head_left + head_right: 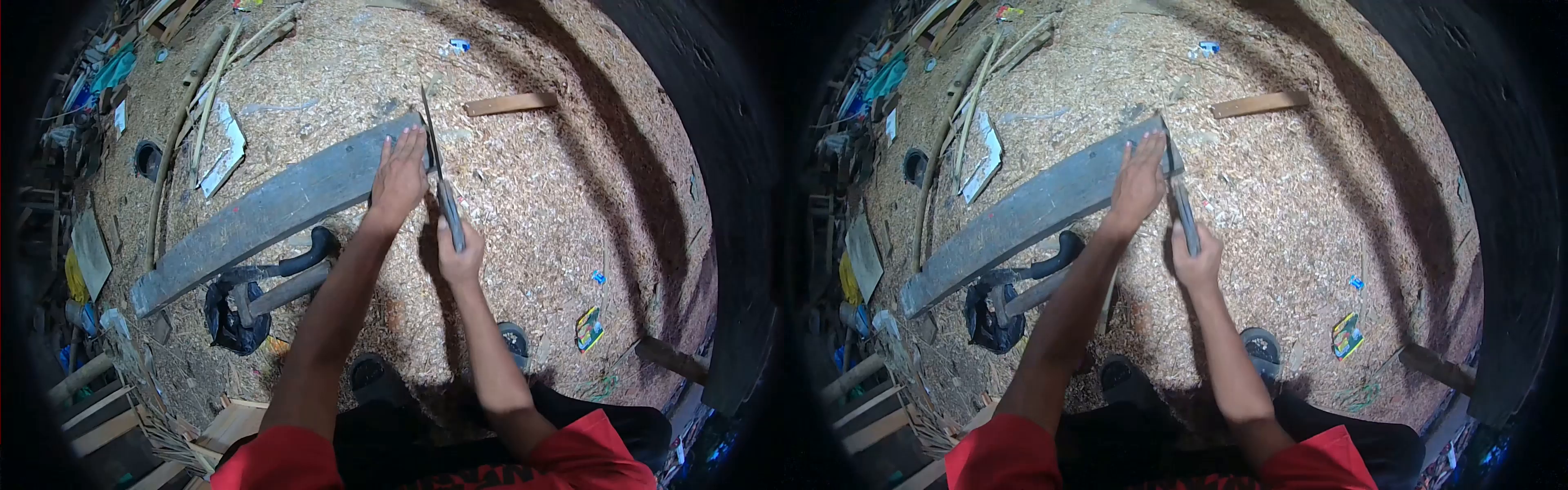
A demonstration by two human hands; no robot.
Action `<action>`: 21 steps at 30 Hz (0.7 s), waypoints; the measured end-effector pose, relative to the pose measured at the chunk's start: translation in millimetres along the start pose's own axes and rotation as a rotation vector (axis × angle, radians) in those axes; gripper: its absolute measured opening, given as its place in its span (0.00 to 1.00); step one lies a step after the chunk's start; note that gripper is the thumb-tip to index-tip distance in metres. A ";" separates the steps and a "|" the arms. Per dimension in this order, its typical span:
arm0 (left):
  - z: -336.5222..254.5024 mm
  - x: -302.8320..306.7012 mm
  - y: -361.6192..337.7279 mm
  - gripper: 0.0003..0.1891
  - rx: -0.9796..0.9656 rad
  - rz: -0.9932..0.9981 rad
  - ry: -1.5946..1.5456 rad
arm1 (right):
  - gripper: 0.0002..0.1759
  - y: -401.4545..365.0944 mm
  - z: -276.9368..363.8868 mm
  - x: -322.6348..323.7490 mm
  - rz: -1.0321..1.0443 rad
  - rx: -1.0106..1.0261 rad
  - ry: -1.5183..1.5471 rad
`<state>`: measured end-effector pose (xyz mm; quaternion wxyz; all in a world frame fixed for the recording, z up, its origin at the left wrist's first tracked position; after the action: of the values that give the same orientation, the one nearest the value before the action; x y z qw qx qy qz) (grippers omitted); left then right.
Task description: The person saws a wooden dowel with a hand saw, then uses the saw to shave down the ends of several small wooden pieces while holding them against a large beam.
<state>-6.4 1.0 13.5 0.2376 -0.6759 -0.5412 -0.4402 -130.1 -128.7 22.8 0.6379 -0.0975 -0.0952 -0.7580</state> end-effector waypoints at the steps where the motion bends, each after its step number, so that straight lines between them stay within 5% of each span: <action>1: -0.6 1.7 -0.2 0.28 0.004 0.003 0.000 | 0.17 -10.1 0.0 2.9 -0.008 -0.002 -0.008; 16: -1.0 1.1 2.9 0.28 0.008 -0.001 -0.041 | 0.14 11.1 6.5 -0.8 -0.019 0.090 -0.090; 17: -2.6 2.9 1.3 0.28 0.010 -0.001 -0.047 | 0.15 19.5 -0.9 -5.2 -0.002 -0.033 -0.003; 21: -1.7 -0.5 2.8 0.28 0.033 0.026 -0.013 | 0.15 -25.2 -15.2 8.0 -0.024 -0.010 0.009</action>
<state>-4.4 -1.5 14.3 0.2509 -0.6819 -0.5410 -0.4235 -156.7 -136.1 9.8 0.6287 -0.0959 -0.0896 -0.7665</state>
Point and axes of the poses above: each hand's wrist, its own y-axis towards the middle knuckle, its own x-axis out of the back of the hand, z = x × y, the point moved 5 cm from there along y, towards the middle knuckle, and after that the axes turned 8 degrees about z, right-handed, at the moved point
